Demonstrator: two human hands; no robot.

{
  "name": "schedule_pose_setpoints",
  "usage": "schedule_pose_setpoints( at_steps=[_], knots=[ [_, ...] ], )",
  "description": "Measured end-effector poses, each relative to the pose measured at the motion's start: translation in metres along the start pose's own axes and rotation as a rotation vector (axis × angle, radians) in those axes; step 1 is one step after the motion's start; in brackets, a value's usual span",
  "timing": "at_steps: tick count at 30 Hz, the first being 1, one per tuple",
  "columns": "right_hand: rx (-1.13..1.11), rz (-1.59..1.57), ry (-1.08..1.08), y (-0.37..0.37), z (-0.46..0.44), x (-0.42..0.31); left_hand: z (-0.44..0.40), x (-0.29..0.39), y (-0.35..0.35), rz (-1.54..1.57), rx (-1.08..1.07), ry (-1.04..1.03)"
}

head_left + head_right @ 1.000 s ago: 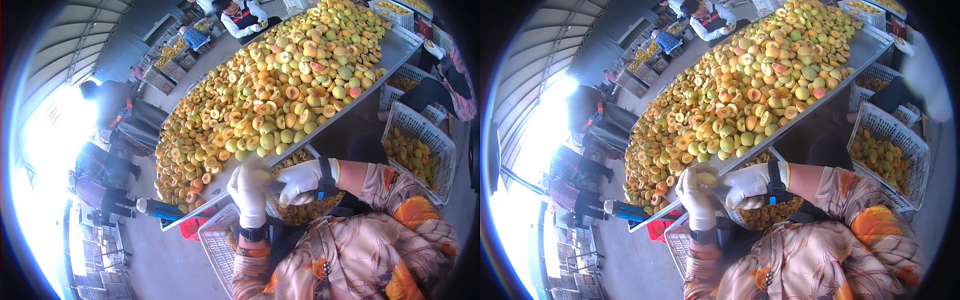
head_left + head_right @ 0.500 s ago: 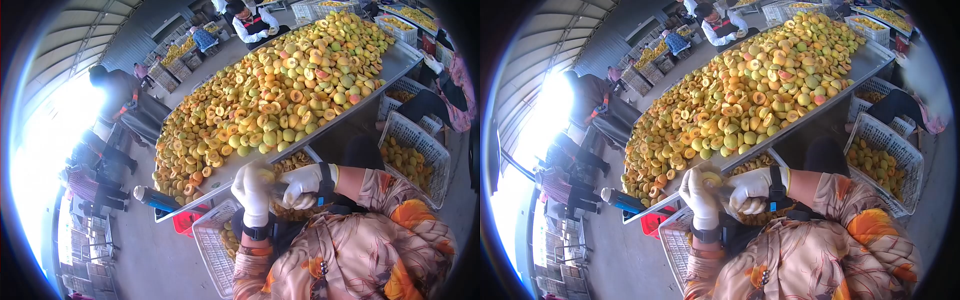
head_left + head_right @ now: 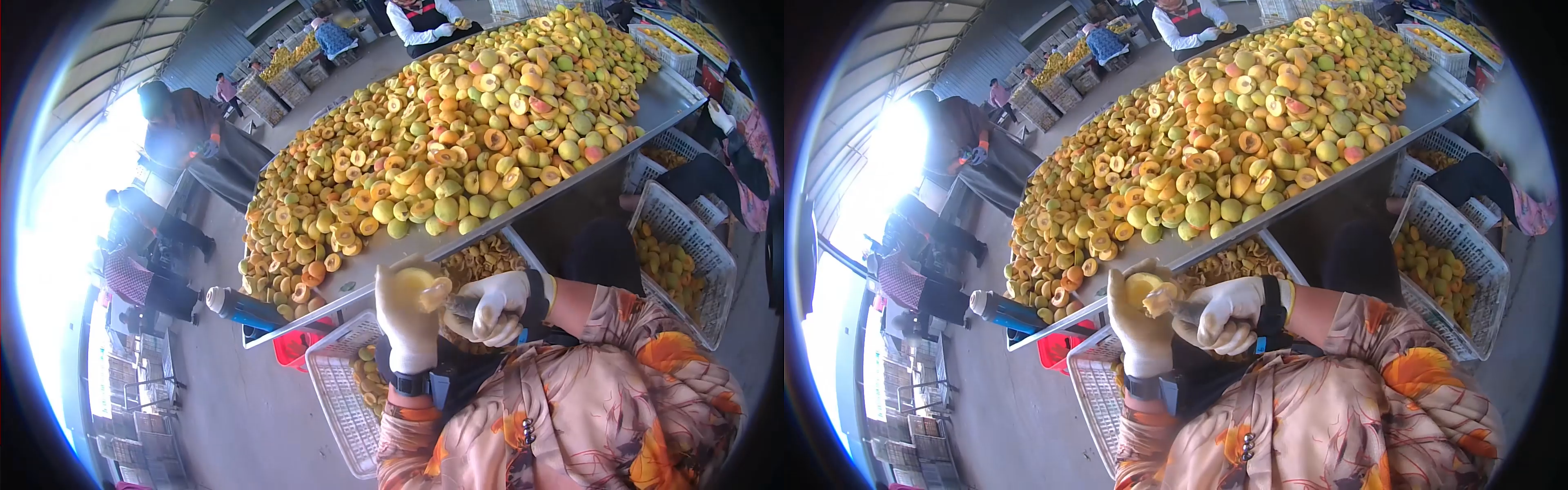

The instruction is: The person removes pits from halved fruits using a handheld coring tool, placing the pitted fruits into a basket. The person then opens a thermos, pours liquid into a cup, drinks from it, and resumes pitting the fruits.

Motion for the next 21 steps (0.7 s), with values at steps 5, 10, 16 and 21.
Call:
schedule_pose_setpoints(
  at_steps=[5,10,16,21],
  knots=[
    [0.695,0.697,-0.259,0.085,0.021,0.009,-0.008,-0.022,0.119,-0.309,0.161,0.310],
    [1.096,1.314,-0.429,0.149,0.057,0.022,-0.046,-0.049,0.199,-1.372,-0.099,0.160],
    [0.957,1.612,-0.740,0.206,0.061,0.078,-0.175,-0.120,0.110,-1.394,-0.334,-0.296],
    [0.992,1.389,-0.586,0.190,0.055,0.053,-0.246,-0.207,0.050,-1.676,-0.568,-0.005]
  ],
)
Point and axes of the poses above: each hand's wrist, its own z-axis away from the middle knuckle, its own y-axis out of the back of the hand, x = y × z, the point moved 7 cm from there along -z, towards the middle knuckle, and after that the axes turned 7 degrees about -y, right-handed, at the moved point
